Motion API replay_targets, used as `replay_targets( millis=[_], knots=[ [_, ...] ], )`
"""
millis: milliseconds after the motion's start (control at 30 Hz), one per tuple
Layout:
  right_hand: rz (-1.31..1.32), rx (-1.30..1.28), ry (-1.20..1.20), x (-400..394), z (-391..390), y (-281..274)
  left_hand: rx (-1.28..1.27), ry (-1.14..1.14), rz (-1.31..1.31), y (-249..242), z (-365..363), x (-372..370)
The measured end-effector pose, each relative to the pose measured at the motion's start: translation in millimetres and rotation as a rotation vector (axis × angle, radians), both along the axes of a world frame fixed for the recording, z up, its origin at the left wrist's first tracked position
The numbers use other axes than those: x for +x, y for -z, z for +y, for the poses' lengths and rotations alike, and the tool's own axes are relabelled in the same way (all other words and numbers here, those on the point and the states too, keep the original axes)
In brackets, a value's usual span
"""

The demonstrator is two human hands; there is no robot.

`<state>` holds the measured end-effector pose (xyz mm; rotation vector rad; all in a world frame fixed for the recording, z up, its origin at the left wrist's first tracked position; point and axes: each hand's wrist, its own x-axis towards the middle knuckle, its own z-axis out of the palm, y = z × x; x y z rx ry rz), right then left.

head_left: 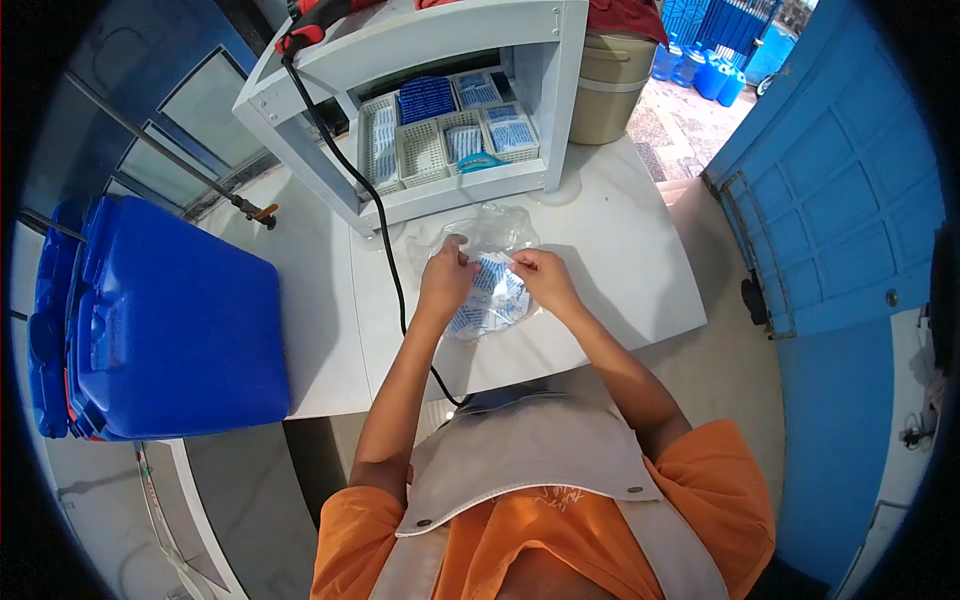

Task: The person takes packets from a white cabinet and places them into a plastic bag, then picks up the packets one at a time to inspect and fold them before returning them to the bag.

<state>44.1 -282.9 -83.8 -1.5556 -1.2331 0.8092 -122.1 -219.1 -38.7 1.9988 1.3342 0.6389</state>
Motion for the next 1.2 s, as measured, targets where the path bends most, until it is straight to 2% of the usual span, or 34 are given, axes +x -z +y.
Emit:
replay_targets(
  millis=[33, 100, 167, 233, 267, 333, 367, 433, 467, 533, 600, 667, 733, 767, 800, 833, 867, 933, 1000, 1033, 1067, 1133, 1200],
  knots=[
    [0.071, -0.034, -0.003, 1, 0, 1, 0.001, 0.001, 0.0, 7, 0, -1],
    [0.067, -0.028, -0.029, 3, -2, -3, -0.119, 0.044, -0.232, 21, 2, -3],
    [0.062, -0.025, -0.052, 3, -7, -14, -0.175, 0.065, -0.276, 29, 4, -5],
    [-0.66, 0.436, 0.228, -8, -13, -34, -0.228, 0.081, -0.319, 25, 2, -4],
    [-0.659, 0.439, 0.229, -10, -14, -31, -0.192, 0.092, -0.314, 23, -1, -3],
    [-0.428, 0.375, 0.012, -12, -13, -20, -0.155, 0.101, -0.311, 26, 0, -3],
    [-0.425, 0.371, 0.013, -12, -13, -13, -0.189, 0.149, -0.398, 28, 0, -4],
    [0.011, 0.057, -0.123, -11, -9, -12, -0.218, 0.199, -0.486, 33, 3, -4],
    [0.011, 0.057, -0.124, -12, -10, -11, -0.192, 0.146, -0.432, 36, 2, -6],
    [-0.342, 0.308, 0.05, -16, -15, -14, -0.164, 0.091, -0.378, 23, -5, -6],
    [-0.341, 0.343, 0.068, -17, -14, -12, 0.119, 0.044, -0.002, 10, -16, -4],
    [-0.338, 0.374, 0.09, -16, -12, -6, 0.168, 0.077, -0.04, 6, -22, -4],
    [0.115, 0.089, 0.035, -11, -7, -1, 0.218, 0.113, -0.077, 2, -23, -4],
    [0.115, 0.088, 0.036, -9, -6, 2, 0.057, 0.099, -0.144, 0, -22, -5],
    [0.325, 0.031, -0.031, -7, -7, -1, -0.105, 0.085, -0.209, -2, -21, -6],
    [0.533, -0.026, -0.099, -6, -8, -4, -0.105, 0.087, -0.209, -3, -18, -6],
    [0.532, -0.025, -0.097, -8, -6, -1, -0.104, 0.11, -0.175, -5, -14, -4],
    [0.275, 0.096, -0.034, -15, 1, 7, -0.101, 0.133, -0.14, -8, -14, -2],
    [0.242, 0.108, -0.014, -18, 4, 10, 0.055, 0.238, 0.003, -6, -18, 2],
    [0.208, 0.117, 0.007, -19, 5, 9, 0.055, 0.238, 0.004, -5, -19, 3],
    [0.209, 0.117, 0.009, -20, 5, 9, 0.101, 0.212, -0.032, -3, -19, 4],
    [0.447, 0.18, -0.04, -22, 3, 7, 0.15, 0.19, -0.071, 10, -14, 4],
    [0.397, 0.156, -0.063, -26, 1, 6, 0.014, 0.085, -0.093, 21, -6, 1]
  ],
)
